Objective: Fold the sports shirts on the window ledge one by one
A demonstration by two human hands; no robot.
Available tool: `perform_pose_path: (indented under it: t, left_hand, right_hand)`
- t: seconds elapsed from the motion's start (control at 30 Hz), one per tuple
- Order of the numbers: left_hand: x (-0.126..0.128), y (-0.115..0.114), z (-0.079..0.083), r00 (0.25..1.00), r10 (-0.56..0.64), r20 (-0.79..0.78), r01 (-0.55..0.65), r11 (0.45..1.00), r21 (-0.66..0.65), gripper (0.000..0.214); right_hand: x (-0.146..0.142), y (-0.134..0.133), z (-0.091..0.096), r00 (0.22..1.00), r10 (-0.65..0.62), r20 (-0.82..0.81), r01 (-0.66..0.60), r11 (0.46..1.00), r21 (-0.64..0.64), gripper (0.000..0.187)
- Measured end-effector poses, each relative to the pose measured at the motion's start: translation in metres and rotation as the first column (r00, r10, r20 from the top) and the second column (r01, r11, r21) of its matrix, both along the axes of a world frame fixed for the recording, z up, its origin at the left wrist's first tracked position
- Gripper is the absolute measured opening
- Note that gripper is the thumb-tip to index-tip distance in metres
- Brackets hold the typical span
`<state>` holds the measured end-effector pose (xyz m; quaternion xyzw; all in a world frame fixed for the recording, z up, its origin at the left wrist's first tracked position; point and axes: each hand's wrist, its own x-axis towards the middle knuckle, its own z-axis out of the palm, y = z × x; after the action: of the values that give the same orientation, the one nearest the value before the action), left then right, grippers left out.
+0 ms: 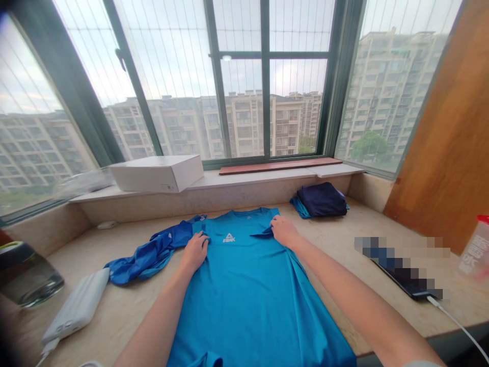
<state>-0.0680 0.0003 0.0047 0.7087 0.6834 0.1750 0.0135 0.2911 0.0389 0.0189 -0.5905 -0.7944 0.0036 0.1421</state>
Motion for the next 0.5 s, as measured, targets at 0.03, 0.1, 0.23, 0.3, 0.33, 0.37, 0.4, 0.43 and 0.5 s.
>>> perform_pose_path:
  t: [0.03,0.1,0.23,0.3,0.33,0.37,0.4,0.43,0.5]
  left_hand:
    - [0.000,0.000,0.000,1.000,-0.001,-0.002,0.001,1.000,0.001,0.039]
    - [0.000,0.000,-0.001,1.000,-0.002,-0.004,0.002,1.000,0.004,0.039]
    - [0.001,0.001,-0.001,1.000,-0.002,-0.003,0.002,1.000,0.005,0.039]
    - [0.001,0.000,-0.002,1.000,-0.001,-0.003,0.001,1.000,0.001,0.038]
    - [0.002,0.000,-0.002,1.000,0.000,-0.003,0.000,1.000,-0.001,0.038]
    - [0.002,0.000,-0.002,1.000,0.001,-0.003,-0.001,1.000,-0.003,0.037]
    - [0.002,0.000,-0.002,1.000,0.001,-0.004,-0.001,1.000,-0.005,0.037]
    - [0.002,0.000,-0.002,1.000,0.001,-0.004,-0.001,1.000,-0.008,0.038]
    - [0.002,-0.001,-0.001,1.000,0.000,-0.003,0.000,1.000,-0.018,0.038]
  right_hand:
    - [0.009,0.001,0.004,0.999,-0.044,0.001,0.044,0.999,0.010,0.028]
    - [0.024,0.001,0.011,0.990,-0.140,0.000,0.140,0.990,0.032,0.031]
    - [0.040,-0.008,0.015,0.985,-0.172,0.013,0.171,0.985,0.037,0.029]
    - [0.039,-0.015,0.011,0.996,-0.088,0.033,0.088,0.996,-0.010,0.024]
    - [0.039,-0.018,0.007,0.998,-0.050,0.043,0.052,0.998,-0.038,0.024]
    - [0.039,-0.021,0.003,0.998,-0.027,0.051,0.030,0.998,-0.061,0.026]
    - [0.040,-0.023,-0.001,0.998,-0.022,0.057,0.026,0.997,-0.077,0.030]
    - [0.042,-0.023,-0.004,0.998,-0.033,0.063,0.038,0.996,-0.085,0.035]
    - [0.049,-0.023,-0.010,0.994,-0.085,0.066,0.091,0.992,-0.089,0.048]
